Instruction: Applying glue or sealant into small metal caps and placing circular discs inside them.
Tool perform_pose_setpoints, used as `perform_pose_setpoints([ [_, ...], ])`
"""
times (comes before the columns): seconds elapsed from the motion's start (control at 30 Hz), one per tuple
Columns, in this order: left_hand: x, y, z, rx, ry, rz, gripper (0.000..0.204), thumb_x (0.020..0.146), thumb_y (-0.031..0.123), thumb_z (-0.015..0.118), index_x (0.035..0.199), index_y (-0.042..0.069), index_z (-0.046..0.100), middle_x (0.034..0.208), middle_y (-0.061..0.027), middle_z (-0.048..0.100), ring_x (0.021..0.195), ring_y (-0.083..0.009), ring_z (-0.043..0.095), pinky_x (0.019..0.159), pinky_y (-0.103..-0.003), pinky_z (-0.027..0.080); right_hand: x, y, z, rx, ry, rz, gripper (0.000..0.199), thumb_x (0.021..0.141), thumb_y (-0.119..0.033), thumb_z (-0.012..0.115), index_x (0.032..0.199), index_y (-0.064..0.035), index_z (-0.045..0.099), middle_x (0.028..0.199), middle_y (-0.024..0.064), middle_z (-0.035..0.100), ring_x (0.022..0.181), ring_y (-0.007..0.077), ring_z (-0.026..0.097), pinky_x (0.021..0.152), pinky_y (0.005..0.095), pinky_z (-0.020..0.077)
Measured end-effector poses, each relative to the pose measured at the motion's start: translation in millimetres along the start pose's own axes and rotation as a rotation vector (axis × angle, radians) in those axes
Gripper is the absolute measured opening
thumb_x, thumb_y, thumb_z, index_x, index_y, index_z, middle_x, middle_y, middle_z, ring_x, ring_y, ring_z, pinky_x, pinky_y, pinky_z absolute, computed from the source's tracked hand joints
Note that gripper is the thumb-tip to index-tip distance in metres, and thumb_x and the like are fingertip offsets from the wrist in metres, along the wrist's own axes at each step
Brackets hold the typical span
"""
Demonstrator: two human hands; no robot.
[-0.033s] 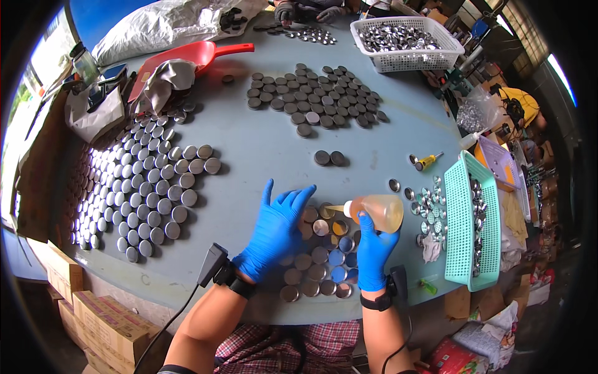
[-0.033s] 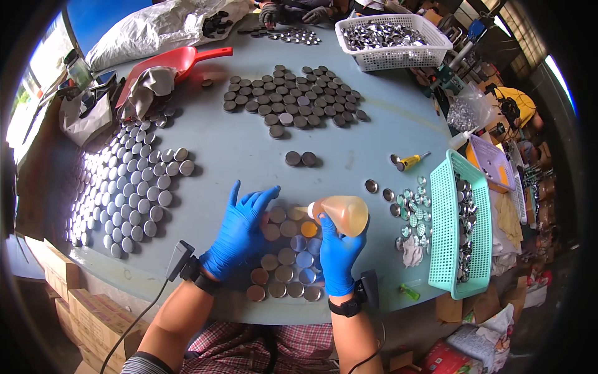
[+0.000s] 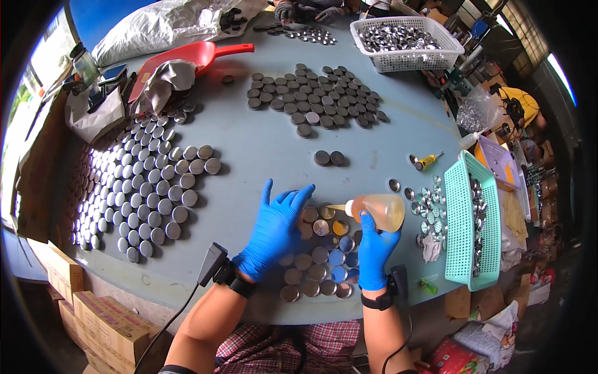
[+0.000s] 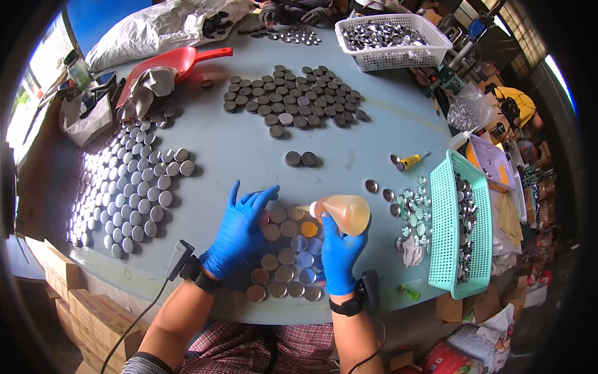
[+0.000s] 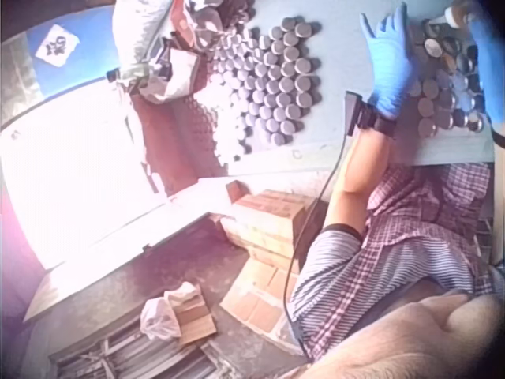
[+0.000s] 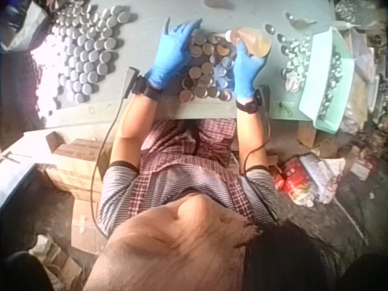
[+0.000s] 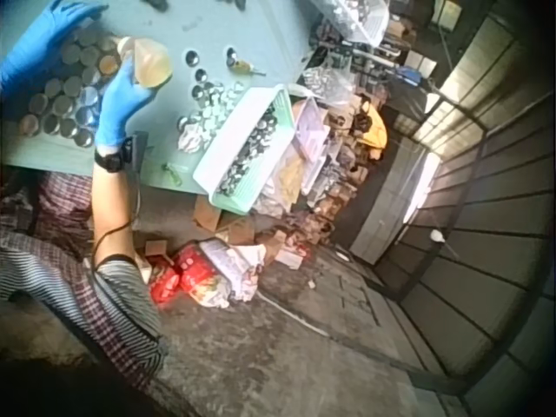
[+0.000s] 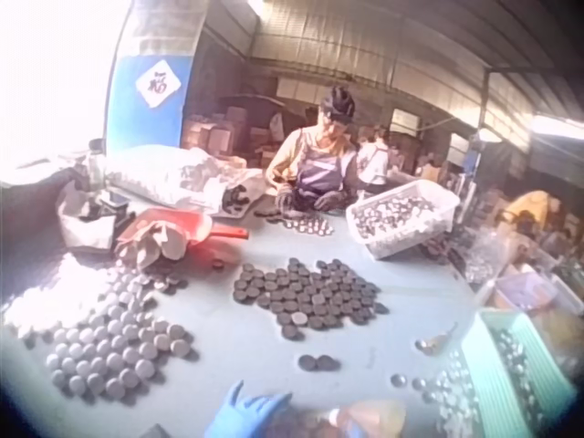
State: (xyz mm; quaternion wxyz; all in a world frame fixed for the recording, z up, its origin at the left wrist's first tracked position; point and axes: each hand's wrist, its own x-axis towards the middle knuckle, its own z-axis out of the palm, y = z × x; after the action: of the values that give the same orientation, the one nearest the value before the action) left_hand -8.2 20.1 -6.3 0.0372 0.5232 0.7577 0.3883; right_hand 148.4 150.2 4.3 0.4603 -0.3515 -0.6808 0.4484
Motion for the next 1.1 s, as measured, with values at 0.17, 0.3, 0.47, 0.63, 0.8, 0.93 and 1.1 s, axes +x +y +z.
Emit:
perform_pose_setpoints([
  [0.17, -0.9, -0.8, -2.8, -0.019, -0.089, -0.055, 0.067, 0.079, -0.003, 0.057, 0.144, 0.009, 0.041, 0.115, -0.0074, 0.065, 0.110, -0.0275, 0.060, 0.118, -0.059, 0.017, -6.3, -0.3, -11.8, -0.033, 0.031, 0.037, 0.044, 0.080, -0.004, 0.079, 0.116, 0.0044, 0.055, 0.109, 0.0112, 0.065, 0.097, 0.0208, 0.063, 0.085, 0.0353, 0.0520],
  [0.3, -1.1, -2.4, 3.4, -0.011, -0.078, -0.090, 0.068, 0.084, -0.002, 0.056, 0.148, 0.008, 0.036, 0.112, -0.0085, 0.066, 0.106, -0.0287, 0.060, 0.116, -0.057, 0.023, -16.9, 4.1, -12.8, -0.109, 0.019, -0.045, 0.046, 0.079, -0.006, 0.081, 0.116, 0.0044, 0.054, 0.108, 0.0117, 0.064, 0.097, 0.0210, 0.063, 0.085, 0.0348, 0.0524],
  [0.47, -1.1, -5.2, 1.4, -0.071, -0.069, -0.090, 0.070, 0.086, -0.001, 0.056, 0.151, 0.007, 0.031, 0.112, -0.0097, 0.067, 0.104, -0.0308, 0.060, 0.114, -0.054, 0.030, -13.6, -5.8, 3.8, -0.025, 0.003, 0.031, 0.047, 0.080, -0.007, 0.081, 0.116, 0.0052, 0.054, 0.108, 0.0121, 0.064, 0.098, 0.0208, 0.063, 0.084, 0.0340, 0.0529],
  [0.63, -2.1, -9.5, 5.4, -0.124, -0.014, -0.093, 0.068, 0.088, -0.001, 0.055, 0.151, 0.007, 0.031, 0.115, -0.0107, 0.066, 0.103, -0.0312, 0.060, 0.112, -0.052, 0.033, -20.3, -20.1, 7.9, 0.119, 0.044, 0.139, 0.047, 0.079, -0.003, 0.080, 0.118, 0.0066, 0.054, 0.113, 0.0118, 0.063, 0.101, 0.0204, 0.064, 0.086, 0.0343, 0.0535],
  [0.8, -2.4, -5.4, 2.9, -0.108, -0.051, -0.071, 0.078, 0.078, -0.005, 0.056, 0.151, 0.007, 0.031, 0.093, -0.0094, 0.061, 0.096, -0.0294, 0.058, 0.112, -0.052, 0.031, -24.9, -12.2, 19.0, 0.074, -0.036, 0.083, 0.050, 0.078, -0.004, 0.081, 0.119, 0.0052, 0.053, 0.113, 0.0122, 0.061, 0.103, 0.0221, 0.062, 0.088, 0.0356, 0.0534],
  [0.93, -2.9, -10.0, 6.2, -0.128, -0.008, -0.047, 0.083, 0.073, -0.006, 0.055, 0.151, 0.007, 0.031, 0.084, -0.0083, 0.055, 0.092, -0.0292, 0.057, 0.113, -0.055, 0.029, -21.8, -4.2, 18.4, -0.022, 0.001, 0.027, 0.049, 0.077, -0.006, 0.083, 0.116, 0.0046, 0.054, 0.109, 0.0124, 0.062, 0.099, 0.0224, 0.063, 0.086, 0.0352, 0.0532],
  [1.1, -4.2, -9.6, 6.6, -0.108, -0.020, -0.056, 0.085, 0.070, -0.006, 0.054, 0.151, 0.007, 0.032, 0.082, -0.0066, 0.054, 0.089, -0.0279, 0.057, 0.114, -0.057, 0.026, -31.0, -15.9, 9.3, -0.038, -0.011, -0.021, 0.047, 0.077, -0.006, 0.082, 0.114, 0.0041, 0.054, 0.104, 0.0118, 0.064, 0.094, 0.0228, 0.064, 0.083, 0.0349, 0.0532],
])
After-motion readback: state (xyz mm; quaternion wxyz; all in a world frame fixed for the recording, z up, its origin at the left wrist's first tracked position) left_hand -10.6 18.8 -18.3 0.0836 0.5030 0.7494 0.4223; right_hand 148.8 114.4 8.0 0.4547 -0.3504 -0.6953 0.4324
